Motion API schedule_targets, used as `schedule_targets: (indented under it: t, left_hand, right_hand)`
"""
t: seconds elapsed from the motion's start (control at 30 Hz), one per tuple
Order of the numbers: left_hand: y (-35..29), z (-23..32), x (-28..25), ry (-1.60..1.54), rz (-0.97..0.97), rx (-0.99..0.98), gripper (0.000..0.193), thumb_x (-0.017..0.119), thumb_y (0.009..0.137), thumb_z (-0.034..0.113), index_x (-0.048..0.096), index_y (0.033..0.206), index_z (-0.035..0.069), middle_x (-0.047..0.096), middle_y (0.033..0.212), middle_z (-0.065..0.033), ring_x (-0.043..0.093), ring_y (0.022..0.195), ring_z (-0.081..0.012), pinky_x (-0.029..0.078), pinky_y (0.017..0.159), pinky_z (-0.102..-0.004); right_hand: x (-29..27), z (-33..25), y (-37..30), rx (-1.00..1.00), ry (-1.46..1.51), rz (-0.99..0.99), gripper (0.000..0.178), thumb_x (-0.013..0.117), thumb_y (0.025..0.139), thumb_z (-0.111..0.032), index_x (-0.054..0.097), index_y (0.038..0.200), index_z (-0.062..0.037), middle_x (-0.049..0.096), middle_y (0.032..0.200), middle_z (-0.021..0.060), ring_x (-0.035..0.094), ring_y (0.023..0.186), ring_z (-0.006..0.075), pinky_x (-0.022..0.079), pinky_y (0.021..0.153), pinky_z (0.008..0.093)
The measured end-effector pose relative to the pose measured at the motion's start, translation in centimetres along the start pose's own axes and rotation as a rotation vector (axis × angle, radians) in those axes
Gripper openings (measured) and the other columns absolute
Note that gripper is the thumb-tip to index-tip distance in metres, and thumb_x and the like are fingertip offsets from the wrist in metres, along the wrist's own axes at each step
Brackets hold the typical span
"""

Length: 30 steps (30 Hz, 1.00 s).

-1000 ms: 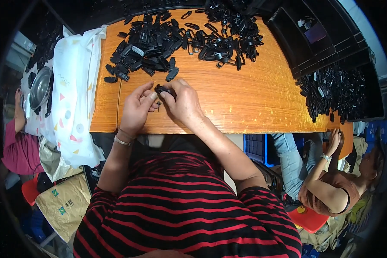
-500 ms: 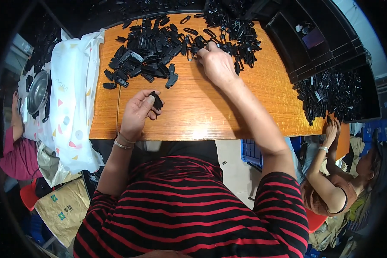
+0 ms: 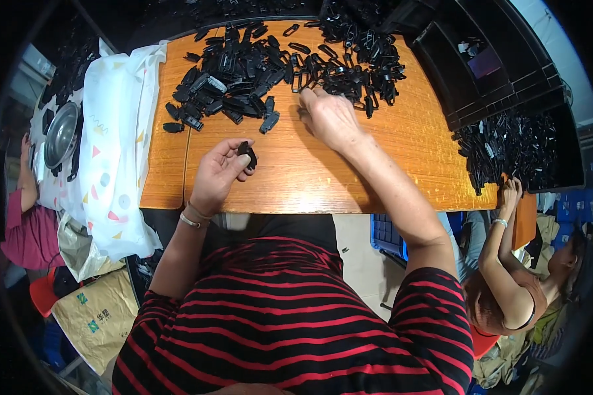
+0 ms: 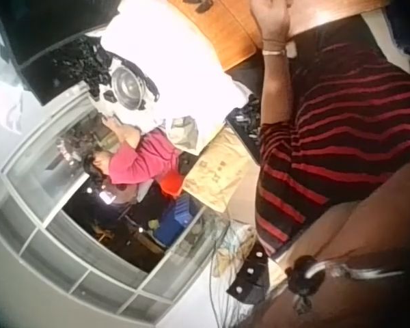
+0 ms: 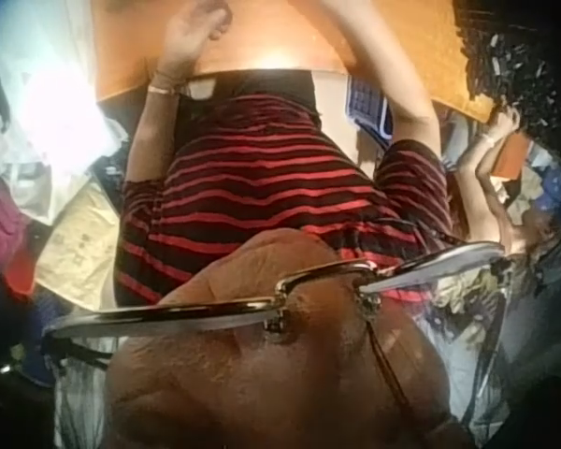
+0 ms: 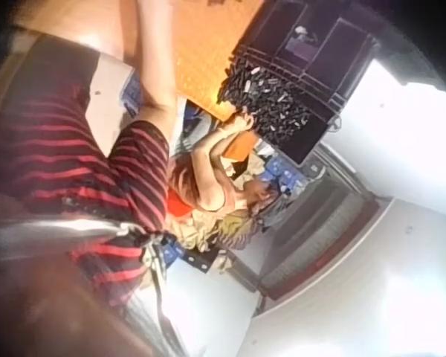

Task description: Manually assembling small black plastic components at a workbench.

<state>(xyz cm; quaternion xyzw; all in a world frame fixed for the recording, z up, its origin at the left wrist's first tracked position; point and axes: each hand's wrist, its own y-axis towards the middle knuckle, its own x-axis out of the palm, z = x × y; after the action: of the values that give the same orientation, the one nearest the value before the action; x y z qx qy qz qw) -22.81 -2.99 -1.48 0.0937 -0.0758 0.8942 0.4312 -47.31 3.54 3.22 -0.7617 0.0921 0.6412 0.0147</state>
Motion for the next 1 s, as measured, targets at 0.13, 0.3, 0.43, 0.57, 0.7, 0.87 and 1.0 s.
schedule_targets:
  t: [0.13, 0.3, 0.43, 0.57, 0.7, 0.87, 1.0]
  left_hand:
    - [0.2, 0.0, 0.5, -0.100, 0.064, 0.048, 0.025, 0.054, 0.094, 0.003, 0.054, 0.118, -0.001, 0.062, 0.094, -0.0040, 0.058, 0.077, -0.0073, 0.047, 0.069, -0.0197]
    - [0.6, 0.3, 1.3, -0.259, 0.101, 0.102, 0.028, 0.059, 0.090, 0.000, 0.052, 0.118, -0.001, 0.064, 0.101, -0.0057, 0.062, 0.084, -0.0090, 0.050, 0.073, -0.0204]
    - [0.7, 1.0, 1.7, -0.306, 0.074, 0.152, 0.027, 0.058, 0.092, 0.000, 0.052, 0.118, -0.004, 0.065, 0.098, -0.0064, 0.063, 0.080, -0.0093, 0.051, 0.068, -0.0199]
    - [0.1, 1.2, 1.5, -0.267, 0.051, 0.183, 0.027, 0.058, 0.092, 0.001, 0.053, 0.118, -0.005, 0.066, 0.098, -0.0066, 0.063, 0.079, -0.0091, 0.051, 0.068, -0.0199]
    - [-0.2, 1.0, 1.6, -0.248, 0.065, 0.203, 0.028, 0.059, 0.092, 0.001, 0.055, 0.119, -0.005, 0.066, 0.098, -0.0066, 0.062, 0.079, -0.0080, 0.051, 0.068, -0.0198]
    - [-0.4, 1.0, 1.6, -0.207, 0.094, 0.213, 0.029, 0.059, 0.092, 0.002, 0.056, 0.120, -0.002, 0.065, 0.098, -0.0032, 0.059, 0.081, -0.0051, 0.048, 0.069, -0.0176]
    - [-0.6, 0.9, 1.8, -0.176, 0.114, 0.252, 0.029, 0.060, 0.091, 0.001, 0.057, 0.120, -0.004, 0.066, 0.101, -0.0052, 0.061, 0.084, -0.0062, 0.050, 0.072, -0.0195]
  right_hand:
    - [-0.6, -1.9, -2.0, 0.184, 0.598, 0.058, 0.029, 0.074, 0.080, -0.005, 0.061, 0.106, 0.0018, 0.065, 0.090, 0.0048, 0.060, 0.075, 0.0104, 0.051, 0.068, 0.0244]
    - [0.4, -7.3, -4.1, 0.170, 1.043, 0.276, 0.026, 0.073, 0.082, -0.003, 0.063, 0.105, 0.0028, 0.064, 0.089, 0.0033, 0.058, 0.076, 0.0071, 0.051, 0.068, 0.0217]
    - [0.9, -9.4, -4.5, 0.136, 1.134, 0.356, 0.022, 0.072, 0.082, 0.000, 0.064, 0.102, 0.0017, 0.061, 0.091, 0.0027, 0.058, 0.079, 0.0067, 0.053, 0.070, 0.0207]
    - [1.1, -10.0, -4.8, 0.145, 1.164, 0.359, 0.022, 0.071, 0.081, 0.002, 0.064, 0.101, 0.0010, 0.059, 0.092, 0.0030, 0.058, 0.083, 0.0079, 0.053, 0.070, 0.0210]
    - [0.9, -10.0, -4.9, 0.065, 0.990, 0.408, 0.022, 0.072, 0.080, 0.001, 0.062, 0.101, 0.0004, 0.058, 0.095, 0.0044, 0.060, 0.084, 0.0101, 0.053, 0.070, 0.0214]
    - [1.3, -9.9, -4.9, 0.004, 0.935, 0.391, 0.023, 0.070, 0.081, 0.004, 0.061, 0.101, -0.0002, 0.058, 0.098, 0.0058, 0.060, 0.084, 0.0111, 0.053, 0.069, 0.0225]
    - [2.0, -10.0, -5.1, -0.058, 0.873, 0.465, 0.024, 0.069, 0.079, 0.006, 0.061, 0.100, -0.0005, 0.055, 0.089, 0.0071, 0.062, 0.076, 0.0122, 0.052, 0.058, 0.0228]
